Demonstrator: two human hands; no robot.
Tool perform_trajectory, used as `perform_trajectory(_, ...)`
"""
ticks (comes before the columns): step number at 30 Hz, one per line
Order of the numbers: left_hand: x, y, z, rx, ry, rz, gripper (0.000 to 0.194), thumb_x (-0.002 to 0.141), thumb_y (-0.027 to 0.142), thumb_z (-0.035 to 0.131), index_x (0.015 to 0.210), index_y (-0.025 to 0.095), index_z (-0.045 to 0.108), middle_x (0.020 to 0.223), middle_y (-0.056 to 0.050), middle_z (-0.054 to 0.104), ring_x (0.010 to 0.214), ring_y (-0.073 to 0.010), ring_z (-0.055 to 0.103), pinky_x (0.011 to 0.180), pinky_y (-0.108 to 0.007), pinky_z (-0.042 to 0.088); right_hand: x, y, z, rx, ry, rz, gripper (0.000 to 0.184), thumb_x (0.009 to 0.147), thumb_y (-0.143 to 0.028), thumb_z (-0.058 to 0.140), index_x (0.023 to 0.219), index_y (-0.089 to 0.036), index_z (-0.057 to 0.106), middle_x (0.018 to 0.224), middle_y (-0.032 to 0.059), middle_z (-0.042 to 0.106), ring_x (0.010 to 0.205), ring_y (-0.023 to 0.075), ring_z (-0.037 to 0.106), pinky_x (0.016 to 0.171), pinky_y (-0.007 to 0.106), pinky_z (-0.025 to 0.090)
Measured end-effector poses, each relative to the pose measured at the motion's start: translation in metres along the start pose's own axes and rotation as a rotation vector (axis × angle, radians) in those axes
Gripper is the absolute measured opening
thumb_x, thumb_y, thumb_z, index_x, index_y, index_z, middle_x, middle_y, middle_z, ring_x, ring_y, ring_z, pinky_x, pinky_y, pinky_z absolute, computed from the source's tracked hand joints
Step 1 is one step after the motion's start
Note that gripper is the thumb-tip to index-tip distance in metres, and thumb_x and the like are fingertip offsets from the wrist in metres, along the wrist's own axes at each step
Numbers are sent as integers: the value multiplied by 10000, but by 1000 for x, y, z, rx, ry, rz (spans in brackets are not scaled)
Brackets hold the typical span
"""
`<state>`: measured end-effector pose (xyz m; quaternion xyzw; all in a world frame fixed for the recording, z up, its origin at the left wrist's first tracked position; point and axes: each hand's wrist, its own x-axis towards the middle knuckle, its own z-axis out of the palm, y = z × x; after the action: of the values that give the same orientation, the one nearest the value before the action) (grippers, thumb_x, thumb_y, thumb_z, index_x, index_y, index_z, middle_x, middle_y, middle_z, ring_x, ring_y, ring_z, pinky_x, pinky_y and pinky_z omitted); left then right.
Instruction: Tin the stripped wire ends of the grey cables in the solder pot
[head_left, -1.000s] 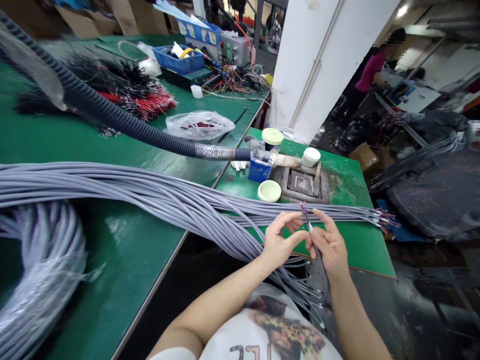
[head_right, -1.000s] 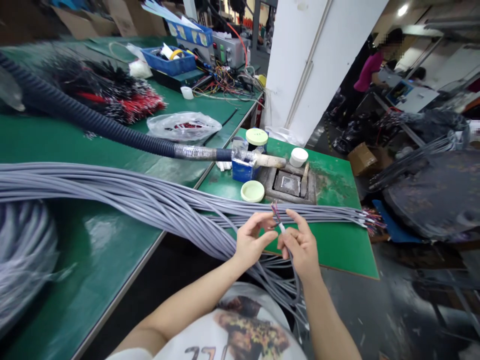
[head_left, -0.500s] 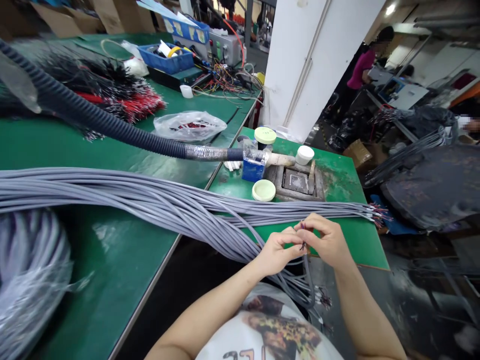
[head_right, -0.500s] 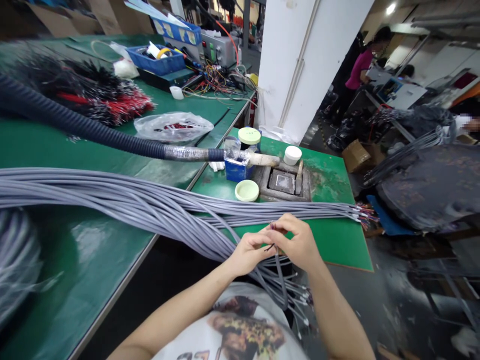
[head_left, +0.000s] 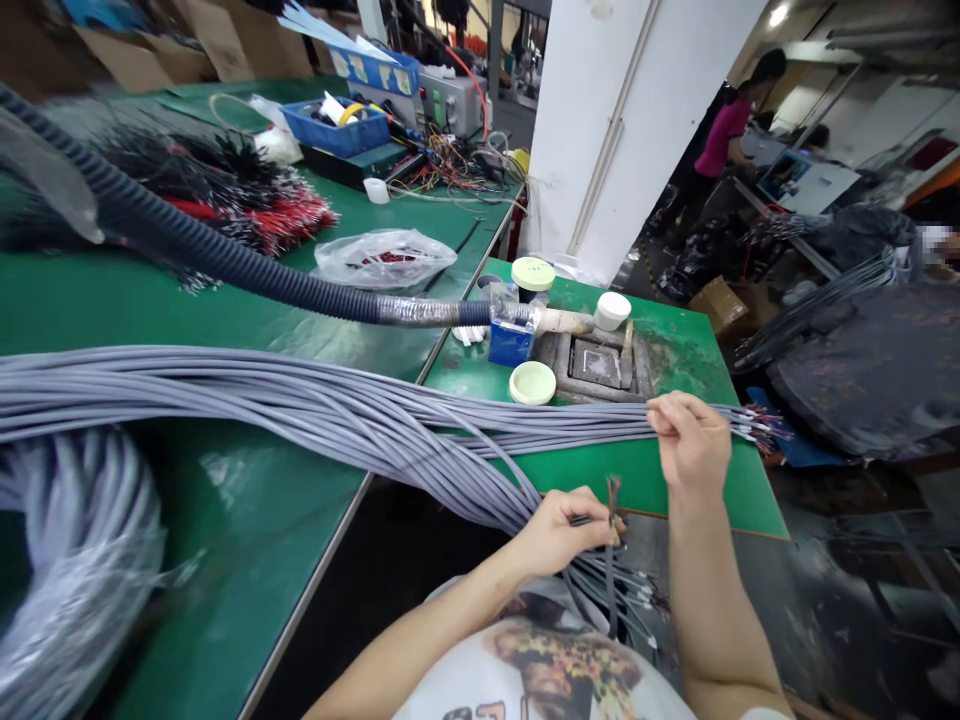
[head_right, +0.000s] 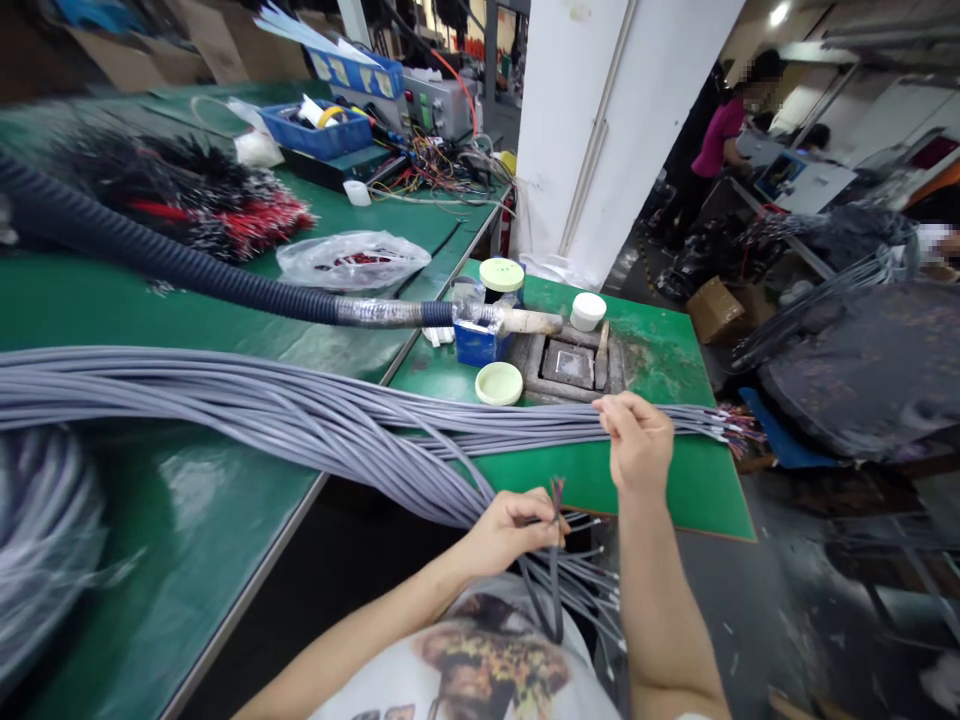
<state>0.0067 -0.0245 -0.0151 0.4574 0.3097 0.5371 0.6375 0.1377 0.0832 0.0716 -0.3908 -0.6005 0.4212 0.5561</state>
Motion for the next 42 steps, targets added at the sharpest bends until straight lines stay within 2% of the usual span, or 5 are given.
perform_trajectory(6, 4, 5, -12, 30, 119, 32, 229, 743, 374, 730, 739, 145, 735, 752, -45, 617, 740, -146, 549, 740, -287, 427, -24, -19, -10, -516, -539, 14, 143, 805, -256, 650, 688, -191, 698, 667, 13, 638, 633, 135, 550, 617, 278, 407)
perform_trajectory(15, 2, 5, -3, -28, 101, -4, 212, 725, 337, 743, 683, 135, 694, 716, -28, 610, 705, -133, 535, 723, -278, 418, -31, -7, 19, -497, -583, -77, 231, 781, -131, 576, 561, -178, 627, 550, -17, 529, 559, 111, 475, 589, 271, 363)
perform_trajectory(21, -6, 2, -8, 17, 121, -49, 225, 711, 355, 756, 683, 138, 705, 707, -39, 615, 694, -137, 542, 711, -281, 415, -13, 7, 5, -209, -198, 86, 199, 799, -180, 573, 626, -189, 671, 558, -27, 539, 535, 107, 457, 532, 251, 343)
perform_trajectory(27, -6, -2, -14, 0, 200, -14, 205, 709, 337, 757, 677, 143, 699, 698, -22, 596, 705, -135, 528, 735, -287, 413, -27, -12, 1, -515, -674, 26, 179, 789, -242, 666, 621, -179, 668, 600, -9, 575, 602, 118, 510, 600, 261, 369)
perform_trajectory(42, -7, 0, -19, -401, 297, -139, 212, 636, 309, 819, 654, 127, 713, 633, -24, 667, 580, -92, 560, 635, -228, 419, -36, 8, 6, -274, -602, -108, 127, 857, -201, 621, 815, -219, 739, 689, 7, 671, 631, 120, 557, 617, 263, 435)
